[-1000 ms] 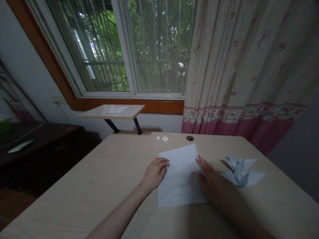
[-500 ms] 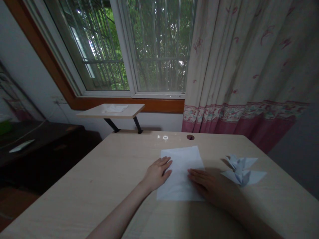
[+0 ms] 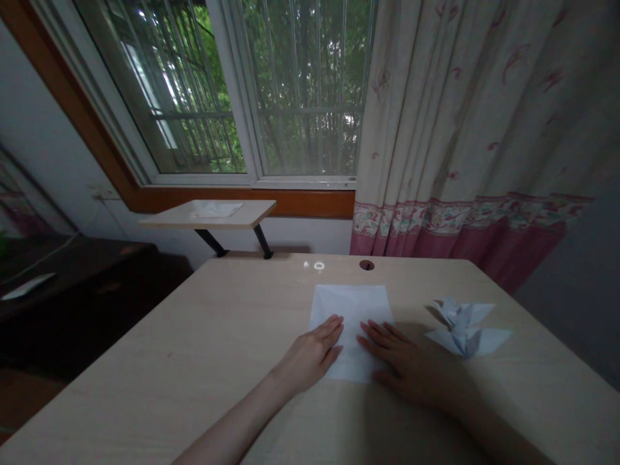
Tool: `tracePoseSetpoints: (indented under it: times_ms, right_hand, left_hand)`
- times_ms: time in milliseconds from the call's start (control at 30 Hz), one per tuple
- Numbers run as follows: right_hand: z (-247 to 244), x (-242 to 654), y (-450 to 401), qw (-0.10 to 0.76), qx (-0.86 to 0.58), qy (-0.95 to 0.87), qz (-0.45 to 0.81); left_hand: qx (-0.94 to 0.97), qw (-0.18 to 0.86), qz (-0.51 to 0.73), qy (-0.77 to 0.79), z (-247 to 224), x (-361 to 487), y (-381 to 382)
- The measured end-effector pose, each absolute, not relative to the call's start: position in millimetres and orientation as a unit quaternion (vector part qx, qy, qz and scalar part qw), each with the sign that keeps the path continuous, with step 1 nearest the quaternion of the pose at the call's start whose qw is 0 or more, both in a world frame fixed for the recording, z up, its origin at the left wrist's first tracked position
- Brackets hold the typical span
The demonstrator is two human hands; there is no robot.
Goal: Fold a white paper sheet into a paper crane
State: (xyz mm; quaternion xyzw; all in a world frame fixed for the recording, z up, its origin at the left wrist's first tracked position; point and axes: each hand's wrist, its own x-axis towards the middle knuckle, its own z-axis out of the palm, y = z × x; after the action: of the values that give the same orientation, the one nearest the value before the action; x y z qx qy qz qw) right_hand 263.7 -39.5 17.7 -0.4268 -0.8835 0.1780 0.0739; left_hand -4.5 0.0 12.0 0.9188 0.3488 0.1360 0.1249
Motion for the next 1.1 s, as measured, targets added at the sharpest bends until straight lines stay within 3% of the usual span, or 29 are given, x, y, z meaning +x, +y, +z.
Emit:
tracePoseSetpoints:
  times_ms: [267,767,1100]
  right_hand:
    - [12.6,266.4,-37.4,0.063,-0.430,-0.886,0.160]
    - [23.3,262.4,-40.8,0.084,-0.404,-0.895,0.170]
    - [33.1,263.5,-44.5,0.152,-0.401,-0.892,0.144]
  left_hand:
    - [0.934,0.166,0.120,0.294,25.4,-3.8,-4.1]
    - [0.947,0.062,0.253,0.188,14.8,-4.2,-3.1]
    - [0.924,0.007,0.270,0.271,10.7,-6.9,-0.2]
